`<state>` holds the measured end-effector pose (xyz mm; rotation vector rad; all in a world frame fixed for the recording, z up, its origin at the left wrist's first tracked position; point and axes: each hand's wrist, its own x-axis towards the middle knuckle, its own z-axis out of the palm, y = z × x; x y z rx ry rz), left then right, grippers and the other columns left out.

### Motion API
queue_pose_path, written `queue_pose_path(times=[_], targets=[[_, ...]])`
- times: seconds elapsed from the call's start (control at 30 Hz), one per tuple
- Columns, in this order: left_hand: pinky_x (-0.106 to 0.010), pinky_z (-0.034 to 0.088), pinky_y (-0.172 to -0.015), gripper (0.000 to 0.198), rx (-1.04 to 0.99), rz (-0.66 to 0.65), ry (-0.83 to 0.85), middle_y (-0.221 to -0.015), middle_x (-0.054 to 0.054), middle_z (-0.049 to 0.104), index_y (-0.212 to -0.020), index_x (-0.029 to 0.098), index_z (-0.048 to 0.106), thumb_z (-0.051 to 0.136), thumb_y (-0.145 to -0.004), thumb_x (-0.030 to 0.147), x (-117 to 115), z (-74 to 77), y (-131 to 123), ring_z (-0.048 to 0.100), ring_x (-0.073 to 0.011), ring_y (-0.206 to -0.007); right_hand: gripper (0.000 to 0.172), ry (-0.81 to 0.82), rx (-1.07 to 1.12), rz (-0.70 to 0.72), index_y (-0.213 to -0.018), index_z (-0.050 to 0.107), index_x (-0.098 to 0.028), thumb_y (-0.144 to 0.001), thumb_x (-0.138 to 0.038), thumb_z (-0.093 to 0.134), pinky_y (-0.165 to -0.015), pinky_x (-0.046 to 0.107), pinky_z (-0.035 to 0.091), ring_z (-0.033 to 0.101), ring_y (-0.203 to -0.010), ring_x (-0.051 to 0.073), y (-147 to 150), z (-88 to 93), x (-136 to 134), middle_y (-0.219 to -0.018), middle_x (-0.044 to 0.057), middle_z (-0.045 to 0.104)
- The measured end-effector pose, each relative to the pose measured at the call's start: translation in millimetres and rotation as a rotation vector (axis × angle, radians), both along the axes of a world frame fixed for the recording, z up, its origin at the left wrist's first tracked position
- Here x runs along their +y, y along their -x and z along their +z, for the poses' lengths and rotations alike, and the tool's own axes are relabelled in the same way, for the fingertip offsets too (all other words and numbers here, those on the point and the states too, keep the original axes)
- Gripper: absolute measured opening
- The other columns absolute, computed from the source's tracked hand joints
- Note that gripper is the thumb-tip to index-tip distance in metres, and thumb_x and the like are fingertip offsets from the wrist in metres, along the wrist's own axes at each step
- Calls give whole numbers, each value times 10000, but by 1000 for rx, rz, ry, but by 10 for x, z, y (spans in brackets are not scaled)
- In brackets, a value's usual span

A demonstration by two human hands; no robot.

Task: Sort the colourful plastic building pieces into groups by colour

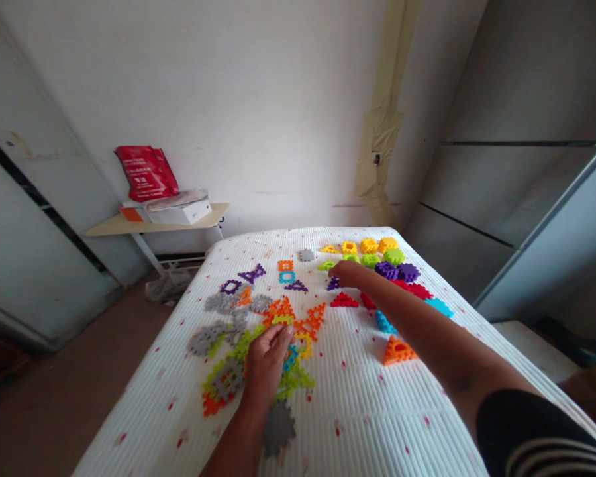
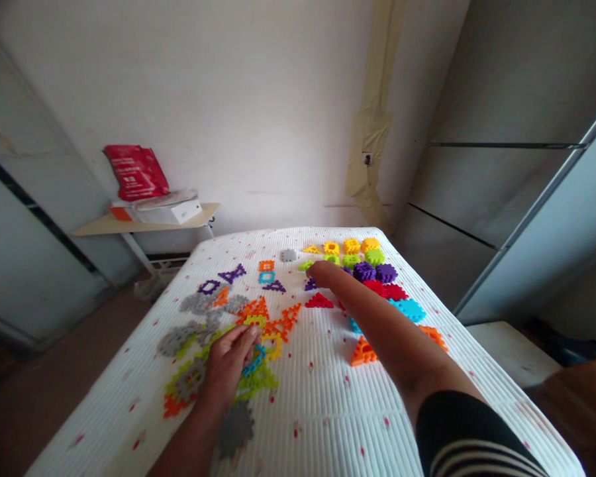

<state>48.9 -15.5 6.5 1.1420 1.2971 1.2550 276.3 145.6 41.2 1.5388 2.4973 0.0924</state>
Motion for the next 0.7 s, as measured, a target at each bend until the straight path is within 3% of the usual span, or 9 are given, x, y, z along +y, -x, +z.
queue_pose_path(times=[0.37, 0.7], targets=[[-182, 220, -417, 340, 11, -23, -12, -445, 82, 357, -618, 154, 536, 591, -710, 477, -9, 0, -5, 292, -57, -424, 427, 23, -88, 37, -1149, 623, -202, -729, -125, 598, -794, 316, 455, 619, -962, 252, 38, -50, 21, -1078, 114, 659], [-182, 214, -416, 339, 8, -17, -19, -456, 83, 345, -604, 159, 521, 592, -710, 472, -12, -1, 2, 287, -55, -422, 417, 29, 4, 15, -1109, 646, -156, -693, -137, 645, -775, 300, 462, 630, -935, 259, 74, -108, 27, -1034, 131, 672]])
